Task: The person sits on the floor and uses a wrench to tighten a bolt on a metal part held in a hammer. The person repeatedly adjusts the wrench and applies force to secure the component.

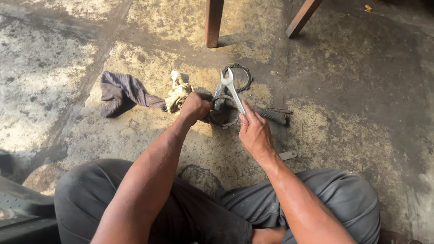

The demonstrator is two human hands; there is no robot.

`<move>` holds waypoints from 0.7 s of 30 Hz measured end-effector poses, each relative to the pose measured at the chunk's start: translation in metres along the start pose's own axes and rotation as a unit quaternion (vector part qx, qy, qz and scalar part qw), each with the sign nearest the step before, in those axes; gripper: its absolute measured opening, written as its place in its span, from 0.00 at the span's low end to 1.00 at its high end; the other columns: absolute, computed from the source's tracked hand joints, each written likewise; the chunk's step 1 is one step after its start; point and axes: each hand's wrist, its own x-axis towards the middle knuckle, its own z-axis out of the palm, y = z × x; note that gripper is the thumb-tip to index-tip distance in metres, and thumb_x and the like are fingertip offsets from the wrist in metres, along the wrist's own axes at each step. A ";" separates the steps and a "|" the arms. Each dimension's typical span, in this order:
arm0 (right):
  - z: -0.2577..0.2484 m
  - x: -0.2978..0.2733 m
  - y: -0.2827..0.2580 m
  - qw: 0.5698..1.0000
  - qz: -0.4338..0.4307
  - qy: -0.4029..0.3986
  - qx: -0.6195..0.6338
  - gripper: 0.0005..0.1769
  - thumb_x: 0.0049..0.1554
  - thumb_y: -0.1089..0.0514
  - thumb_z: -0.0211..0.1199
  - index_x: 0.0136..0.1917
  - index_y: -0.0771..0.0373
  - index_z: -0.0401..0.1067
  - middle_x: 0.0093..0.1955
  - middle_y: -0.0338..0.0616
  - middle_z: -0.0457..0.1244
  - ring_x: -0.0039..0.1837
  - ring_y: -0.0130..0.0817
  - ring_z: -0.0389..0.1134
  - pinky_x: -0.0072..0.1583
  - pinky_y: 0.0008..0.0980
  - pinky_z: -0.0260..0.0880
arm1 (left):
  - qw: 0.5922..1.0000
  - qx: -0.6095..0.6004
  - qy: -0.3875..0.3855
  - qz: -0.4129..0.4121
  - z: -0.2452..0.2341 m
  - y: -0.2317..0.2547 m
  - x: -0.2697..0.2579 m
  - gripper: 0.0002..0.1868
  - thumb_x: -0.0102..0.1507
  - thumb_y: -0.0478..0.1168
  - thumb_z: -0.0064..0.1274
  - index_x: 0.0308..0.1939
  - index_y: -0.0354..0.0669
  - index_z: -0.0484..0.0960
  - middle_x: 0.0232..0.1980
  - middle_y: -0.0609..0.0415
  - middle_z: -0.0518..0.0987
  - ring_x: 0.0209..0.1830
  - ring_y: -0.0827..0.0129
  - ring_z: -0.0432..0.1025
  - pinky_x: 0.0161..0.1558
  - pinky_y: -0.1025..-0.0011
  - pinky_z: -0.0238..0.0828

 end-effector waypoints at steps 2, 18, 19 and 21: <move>-0.002 0.005 -0.002 0.999 0.025 -0.023 -0.006 0.23 0.69 0.58 0.56 0.75 0.66 0.67 0.57 0.58 0.71 0.50 0.47 0.76 0.47 0.38 0.78 | 0.898 0.407 -0.003 0.167 0.004 -0.007 0.014 0.18 0.66 0.33 0.46 0.59 0.45 0.81 0.58 0.54 0.81 0.46 0.71 0.81 0.47 0.72 0.84; -0.004 0.009 -0.006 0.985 0.151 -0.079 0.021 0.23 0.67 0.59 0.52 0.74 0.65 0.65 0.50 0.55 0.71 0.24 0.29 0.60 0.21 0.24 0.58 | 0.998 0.051 0.018 0.013 0.002 -0.004 0.005 0.18 0.68 0.33 0.51 0.62 0.44 0.81 0.55 0.49 0.83 0.45 0.70 0.80 0.51 0.73 0.82; -0.006 0.007 -0.005 0.987 0.143 -0.068 0.022 0.24 0.67 0.58 0.52 0.75 0.65 0.65 0.45 0.54 0.71 0.24 0.27 0.60 0.21 0.23 0.57 | 0.999 0.044 0.016 0.008 0.002 -0.003 0.002 0.18 0.67 0.33 0.50 0.61 0.45 0.82 0.55 0.50 0.83 0.45 0.70 0.80 0.50 0.72 0.82; -0.005 0.003 -0.006 0.991 0.126 -0.045 0.020 0.25 0.69 0.56 0.53 0.77 0.66 0.64 0.35 0.52 0.70 0.24 0.24 0.59 0.21 0.22 0.56 | 0.999 0.030 0.011 0.000 0.002 0.001 -0.002 0.19 0.66 0.32 0.49 0.60 0.48 0.84 0.56 0.52 0.83 0.45 0.69 0.81 0.50 0.72 0.82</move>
